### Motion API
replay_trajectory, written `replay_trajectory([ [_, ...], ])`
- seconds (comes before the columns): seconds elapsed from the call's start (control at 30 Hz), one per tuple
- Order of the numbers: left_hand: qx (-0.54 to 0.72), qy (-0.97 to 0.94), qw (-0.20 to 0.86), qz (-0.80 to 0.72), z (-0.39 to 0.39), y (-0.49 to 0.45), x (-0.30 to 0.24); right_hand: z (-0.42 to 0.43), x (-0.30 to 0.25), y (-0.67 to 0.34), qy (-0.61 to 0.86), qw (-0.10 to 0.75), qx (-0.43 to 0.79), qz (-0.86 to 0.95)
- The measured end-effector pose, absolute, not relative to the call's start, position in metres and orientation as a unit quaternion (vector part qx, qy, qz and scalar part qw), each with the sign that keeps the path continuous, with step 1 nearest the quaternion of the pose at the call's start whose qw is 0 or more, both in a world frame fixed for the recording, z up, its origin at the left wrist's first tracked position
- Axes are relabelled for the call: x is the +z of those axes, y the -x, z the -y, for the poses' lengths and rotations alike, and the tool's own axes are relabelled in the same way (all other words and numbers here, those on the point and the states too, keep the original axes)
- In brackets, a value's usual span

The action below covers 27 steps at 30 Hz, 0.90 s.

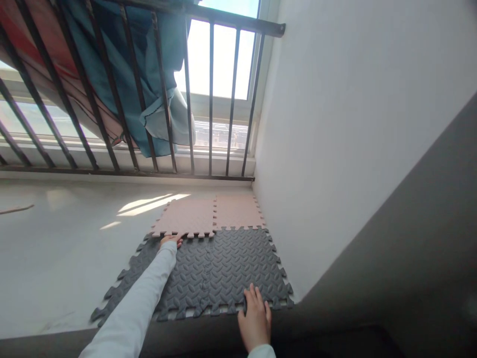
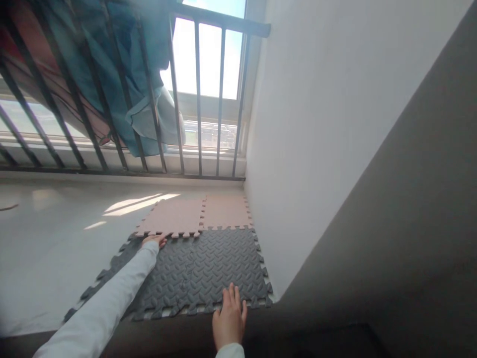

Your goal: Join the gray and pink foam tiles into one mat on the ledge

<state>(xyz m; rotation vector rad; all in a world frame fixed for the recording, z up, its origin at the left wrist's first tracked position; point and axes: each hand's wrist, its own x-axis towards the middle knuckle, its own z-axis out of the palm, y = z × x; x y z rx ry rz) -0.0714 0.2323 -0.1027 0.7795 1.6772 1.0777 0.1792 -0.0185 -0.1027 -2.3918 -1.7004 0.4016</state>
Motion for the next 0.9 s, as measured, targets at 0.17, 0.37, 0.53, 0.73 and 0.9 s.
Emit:
replay_trajectory([
  [0.17,0.39,-0.395,0.452,-0.698,-0.226,0.11,-0.102,0.017,-0.103,-0.181,0.808,0.066,0.124,0.572],
  [0.37,-0.03,-0.672,0.218,-0.707,-0.17,0.128,-0.105,0.01,-0.094,-0.173,0.821,0.041,0.1,0.561],
  [0.53,-0.161,-0.693,0.21,-0.67,-0.154,0.125,-0.101,-0.026,-0.067,-0.148,0.794,0.097,0.139,0.584],
  [0.73,-0.148,-0.69,0.223,-0.673,-0.155,0.123,-0.098,-0.07,-0.02,-0.106,0.638,0.347,0.188,0.661],
  [0.9,-0.158,-0.69,0.219,-0.672,-0.154,0.124,-0.102,-0.069,-0.005,-0.09,0.583,0.38,0.17,0.697],
])
